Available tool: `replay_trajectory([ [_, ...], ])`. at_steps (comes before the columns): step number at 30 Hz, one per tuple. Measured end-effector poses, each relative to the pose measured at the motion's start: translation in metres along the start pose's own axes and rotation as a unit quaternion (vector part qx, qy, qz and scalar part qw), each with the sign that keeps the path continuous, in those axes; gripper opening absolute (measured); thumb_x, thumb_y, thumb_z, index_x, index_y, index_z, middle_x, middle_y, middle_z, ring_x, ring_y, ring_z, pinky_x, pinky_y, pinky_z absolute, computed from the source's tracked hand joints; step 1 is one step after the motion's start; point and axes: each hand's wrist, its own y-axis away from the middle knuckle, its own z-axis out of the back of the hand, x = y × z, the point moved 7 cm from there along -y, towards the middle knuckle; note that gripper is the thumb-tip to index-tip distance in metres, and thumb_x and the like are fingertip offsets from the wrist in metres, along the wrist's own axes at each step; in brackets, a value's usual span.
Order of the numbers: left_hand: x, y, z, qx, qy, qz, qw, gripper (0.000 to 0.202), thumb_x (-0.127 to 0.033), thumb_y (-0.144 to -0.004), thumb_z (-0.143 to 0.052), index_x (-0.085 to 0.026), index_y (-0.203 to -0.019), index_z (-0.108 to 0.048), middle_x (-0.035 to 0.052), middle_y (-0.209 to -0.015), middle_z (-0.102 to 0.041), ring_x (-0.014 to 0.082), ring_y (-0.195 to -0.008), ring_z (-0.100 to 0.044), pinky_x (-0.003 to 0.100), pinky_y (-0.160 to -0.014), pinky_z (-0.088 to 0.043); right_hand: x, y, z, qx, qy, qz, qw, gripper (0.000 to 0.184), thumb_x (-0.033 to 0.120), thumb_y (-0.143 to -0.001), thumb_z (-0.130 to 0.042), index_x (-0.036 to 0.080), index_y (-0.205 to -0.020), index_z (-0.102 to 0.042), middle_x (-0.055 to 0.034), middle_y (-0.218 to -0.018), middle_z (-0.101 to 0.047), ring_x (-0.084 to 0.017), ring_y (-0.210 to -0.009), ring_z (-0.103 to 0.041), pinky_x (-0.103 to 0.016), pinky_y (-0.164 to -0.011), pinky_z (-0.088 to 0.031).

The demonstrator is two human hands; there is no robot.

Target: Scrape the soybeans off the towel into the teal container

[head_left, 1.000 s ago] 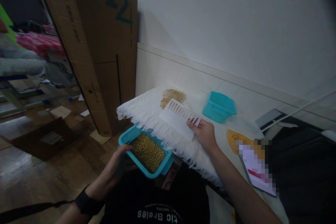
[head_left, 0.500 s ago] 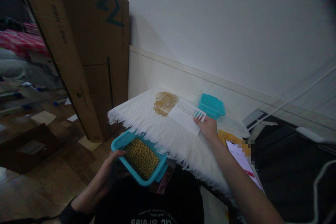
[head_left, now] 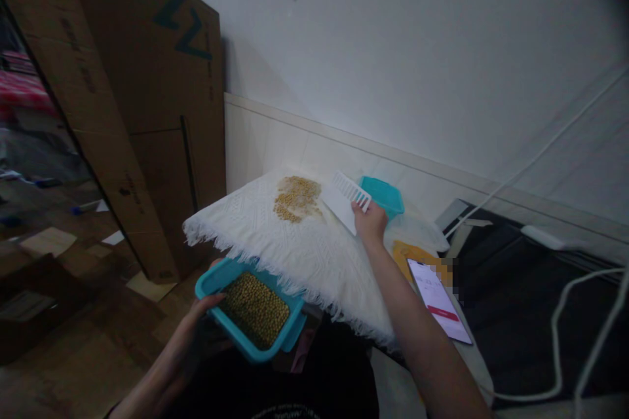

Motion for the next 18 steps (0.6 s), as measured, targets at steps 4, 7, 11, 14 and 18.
replay_trajectory([
  [4, 0.0, -0.002, 0.0, -0.005, -0.002, -0.005, 1.0, 0.068, -0.051, -0.082, -0.092, -0.027, -0.141, -0.068, 0.0125, -0.119, -0.087, 0.0369, -0.096, -0.087, 0.046, -0.08, -0.072, 0.0, 0.019, -0.001, -0.009, 0.044, 0.017, 0.999, 0.026, 0.039, -0.095, -0.069, 0.017, -0.092, -0.083, -0.0179, -0.093, -0.085, -0.03, -0.083, -0.074, -0.035, -0.075, -0.048],
  [7, -0.001, -0.001, -0.002, -0.002, -0.003, -0.014, 1.0, 0.055, -0.046, -0.084, -0.091, -0.023, -0.13, -0.071, 0.0138, -0.117, -0.087, 0.0365, -0.095, -0.087, 0.044, -0.078, -0.073, 0.0, 0.028, -0.002, 0.01, 0.069, 0.025, 0.997, 0.022, 0.035, -0.097, -0.07, 0.017, -0.093, -0.082, -0.0158, -0.092, -0.084, -0.028, -0.082, -0.073, -0.033, -0.073, -0.045],
  [11, -0.003, 0.003, -0.005, -0.008, -0.021, -0.017, 1.0, 0.043, -0.039, -0.09, -0.087, -0.022, -0.126, -0.07, 0.0135, -0.117, -0.087, 0.0342, -0.093, -0.087, 0.043, -0.077, -0.074, 0.006, 0.036, -0.008, 0.042, 0.111, 0.018, 0.993, 0.019, 0.03, -0.1, -0.071, 0.017, -0.088, -0.079, -0.0149, -0.09, -0.083, -0.026, -0.08, -0.071, -0.032, -0.071, -0.041],
  [14, -0.004, 0.007, -0.01, 0.004, -0.023, -0.011, 1.0, 0.046, -0.042, -0.092, -0.085, -0.022, -0.13, -0.07, 0.0138, -0.118, -0.087, 0.0338, -0.095, -0.088, 0.043, -0.078, -0.074, 0.013, 0.042, -0.013, 0.053, 0.115, 0.028, 0.991, 0.021, 0.03, -0.102, -0.069, 0.017, -0.087, -0.078, -0.0147, -0.089, -0.083, -0.026, -0.079, -0.07, -0.032, -0.07, -0.039],
  [18, -0.003, 0.009, -0.012, 0.011, -0.023, -0.008, 1.0, 0.053, -0.046, -0.089, -0.088, -0.023, -0.133, -0.07, 0.0133, -0.116, -0.088, 0.0363, -0.102, -0.088, 0.046, -0.084, -0.073, 0.018, 0.047, -0.016, 0.051, 0.097, 0.047, 0.993, 0.023, 0.03, -0.101, -0.069, 0.019, -0.082, -0.074, -0.0125, -0.083, -0.08, -0.025, -0.076, -0.068, -0.032, -0.068, -0.037],
])
